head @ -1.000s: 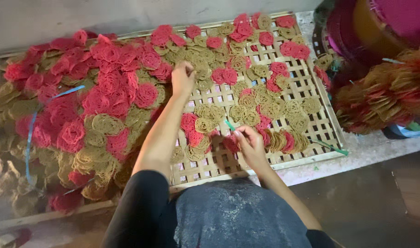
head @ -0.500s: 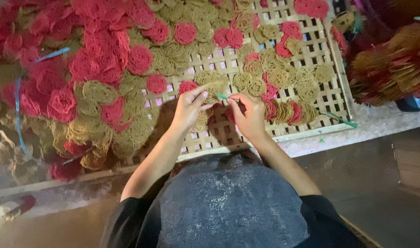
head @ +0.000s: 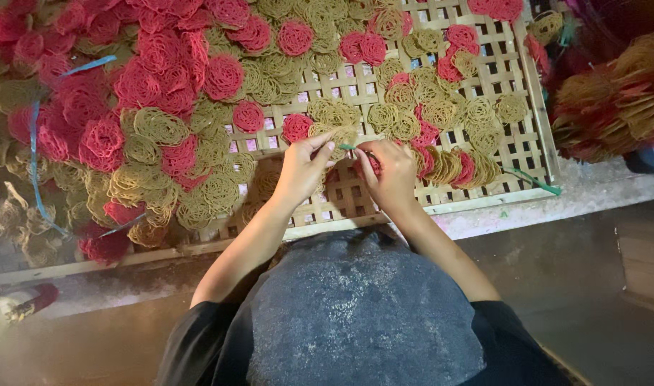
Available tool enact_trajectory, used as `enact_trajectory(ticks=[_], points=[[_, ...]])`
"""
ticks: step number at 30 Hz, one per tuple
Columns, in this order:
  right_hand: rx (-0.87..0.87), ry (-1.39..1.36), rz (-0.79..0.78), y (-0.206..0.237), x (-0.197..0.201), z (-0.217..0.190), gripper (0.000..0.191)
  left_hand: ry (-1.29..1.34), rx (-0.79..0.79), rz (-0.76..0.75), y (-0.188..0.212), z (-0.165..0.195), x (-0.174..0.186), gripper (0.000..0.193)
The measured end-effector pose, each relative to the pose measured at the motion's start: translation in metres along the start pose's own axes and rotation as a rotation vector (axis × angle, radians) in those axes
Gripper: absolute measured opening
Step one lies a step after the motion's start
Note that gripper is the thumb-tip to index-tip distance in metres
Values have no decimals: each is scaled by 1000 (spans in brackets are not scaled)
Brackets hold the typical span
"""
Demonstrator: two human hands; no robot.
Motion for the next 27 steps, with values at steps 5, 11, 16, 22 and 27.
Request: enact_trajectory(ticks=[5, 11, 16, 22, 27], points=[[5, -24, 23, -2, 0, -5, 6, -1, 14, -2, 2, 7, -3, 36], [-24, -12, 45, 0, 0, -7, 5, 61, 21, -21, 4, 5, -6, 36], [46, 24, 78, 2, -2, -8, 8, 59, 28, -12, 4, 4, -6, 36], [58, 45, 79, 5, -3, -11, 10, 71, 24, -16, 5, 3, -10, 35], [58, 35, 52, 5, -2, -12, 9, 4, -31, -6, 6, 6, -11, 33]])
Point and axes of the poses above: each hand's wrist, its own y-axis away from the middle knuckle, its own x-axis out of the back of the hand, z = x × y, the point moved 3 cm from there along -y, towards the middle knuckle, and after that the axes turned 4 degrees about -z, right-handed, at the moved point
